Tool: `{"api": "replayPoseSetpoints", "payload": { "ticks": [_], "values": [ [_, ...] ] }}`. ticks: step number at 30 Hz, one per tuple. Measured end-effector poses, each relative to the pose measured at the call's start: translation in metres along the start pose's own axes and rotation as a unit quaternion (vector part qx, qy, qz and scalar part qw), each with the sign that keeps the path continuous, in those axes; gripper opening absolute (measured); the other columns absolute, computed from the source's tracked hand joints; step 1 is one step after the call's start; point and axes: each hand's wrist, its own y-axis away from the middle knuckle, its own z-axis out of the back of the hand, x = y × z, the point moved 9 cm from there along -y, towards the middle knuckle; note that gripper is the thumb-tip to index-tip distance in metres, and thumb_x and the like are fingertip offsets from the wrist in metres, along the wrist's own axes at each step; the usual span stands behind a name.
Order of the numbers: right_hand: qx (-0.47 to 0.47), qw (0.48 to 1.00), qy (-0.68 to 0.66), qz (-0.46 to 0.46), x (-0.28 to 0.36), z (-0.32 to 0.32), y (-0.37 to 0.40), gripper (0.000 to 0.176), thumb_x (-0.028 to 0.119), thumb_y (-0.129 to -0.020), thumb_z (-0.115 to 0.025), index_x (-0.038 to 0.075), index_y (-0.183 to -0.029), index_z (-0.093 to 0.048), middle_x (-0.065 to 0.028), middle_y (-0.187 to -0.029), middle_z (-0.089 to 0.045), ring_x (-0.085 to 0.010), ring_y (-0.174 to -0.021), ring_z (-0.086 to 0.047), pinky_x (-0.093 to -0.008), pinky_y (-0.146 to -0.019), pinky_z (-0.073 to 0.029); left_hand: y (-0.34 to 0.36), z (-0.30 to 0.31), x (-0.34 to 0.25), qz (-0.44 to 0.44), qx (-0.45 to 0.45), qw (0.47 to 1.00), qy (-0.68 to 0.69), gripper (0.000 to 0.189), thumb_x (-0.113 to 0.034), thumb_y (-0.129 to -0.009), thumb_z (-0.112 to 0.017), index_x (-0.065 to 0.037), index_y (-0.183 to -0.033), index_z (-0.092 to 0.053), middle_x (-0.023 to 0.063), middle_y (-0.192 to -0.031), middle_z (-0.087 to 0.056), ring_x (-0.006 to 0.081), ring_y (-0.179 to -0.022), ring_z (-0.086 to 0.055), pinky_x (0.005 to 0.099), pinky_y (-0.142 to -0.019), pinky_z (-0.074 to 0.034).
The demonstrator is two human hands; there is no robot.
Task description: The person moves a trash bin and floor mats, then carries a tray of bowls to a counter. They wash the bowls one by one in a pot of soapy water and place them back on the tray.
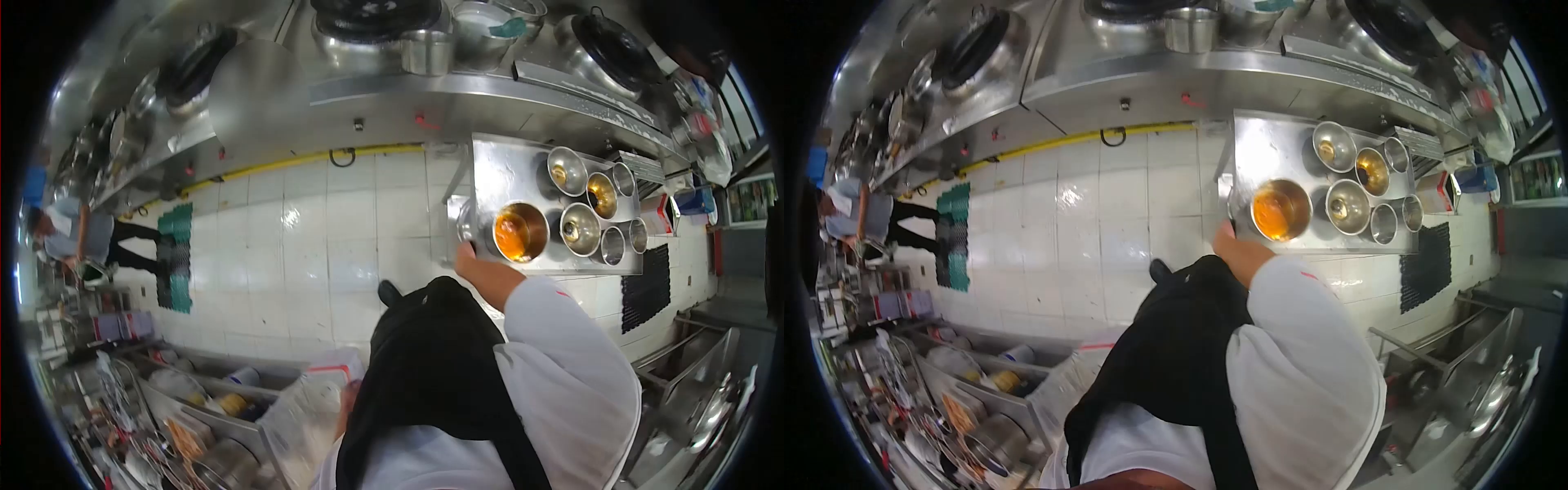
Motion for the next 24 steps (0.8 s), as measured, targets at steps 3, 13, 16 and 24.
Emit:
{"api": "replayPoseSetpoints", "payload": {
  "ticks": [3,13,16,24],
  "values": [
    [0.066,0.986,0.114,0.101,0.034,-0.069,0.021,0.025,0.018,-0.082,-0.052,0.012,-0.1,-0.068,-0.0096,-0.105,-0.065,-0.0268,-0.096,-0.06,-0.0437,-0.077,-0.041,-0.116,0.14,0.0,-0.061,-0.043,0.967,-0.243,0.029,-0.03,-0.086,-0.043,-0.007,-0.088,-0.06,0.0184,-0.092,-0.061,0.0348,-0.086,-0.059,0.0453,-0.074,-0.048],
    [0.2,0.97,0.022,0.14,0.061,-0.013,0.141,0.031,0.024,-0.086,-0.042,0.011,-0.104,-0.063,-0.0093,-0.095,-0.064,-0.022,-0.09,-0.061,-0.0372,-0.074,-0.043,-0.301,0.463,-0.313,-0.133,-0.291,0.947,0.01,0.035,-0.033,-0.084,-0.052,-0.007,-0.105,-0.061,0.0157,-0.1,-0.062,0.0335,-0.094,-0.059,0.0396,-0.082,-0.046],
    [0.195,0.956,-0.214,0.052,0.044,0.03,0.135,0.036,0.033,-0.082,-0.049,0.007,-0.104,-0.061,-0.0108,-0.101,-0.064,-0.0257,-0.095,-0.061,-0.038,-0.075,-0.046,-0.322,0.426,-0.391,-0.247,-0.149,0.942,-0.169,0.034,-0.034,-0.085,-0.05,-0.008,-0.106,-0.06,0.0144,-0.102,-0.062,0.033,-0.092,-0.059,0.0394,-0.082,-0.046],
    [-0.03,0.267,-0.884,-0.381,0.018,0.006,0.124,0.027,0.027,-0.084,-0.054,0.004,-0.097,-0.057,-0.0182,-0.104,-0.058,-0.026,-0.088,-0.06,-0.0356,-0.084,-0.046,-0.355,0.383,-0.439,-0.263,0.022,0.956,-0.125,0.028,-0.029,-0.084,-0.056,-0.01,-0.104,-0.061,0.011,-0.098,-0.064,0.0261,-0.087,-0.063,0.0336,-0.078,-0.049]
  ]
}}
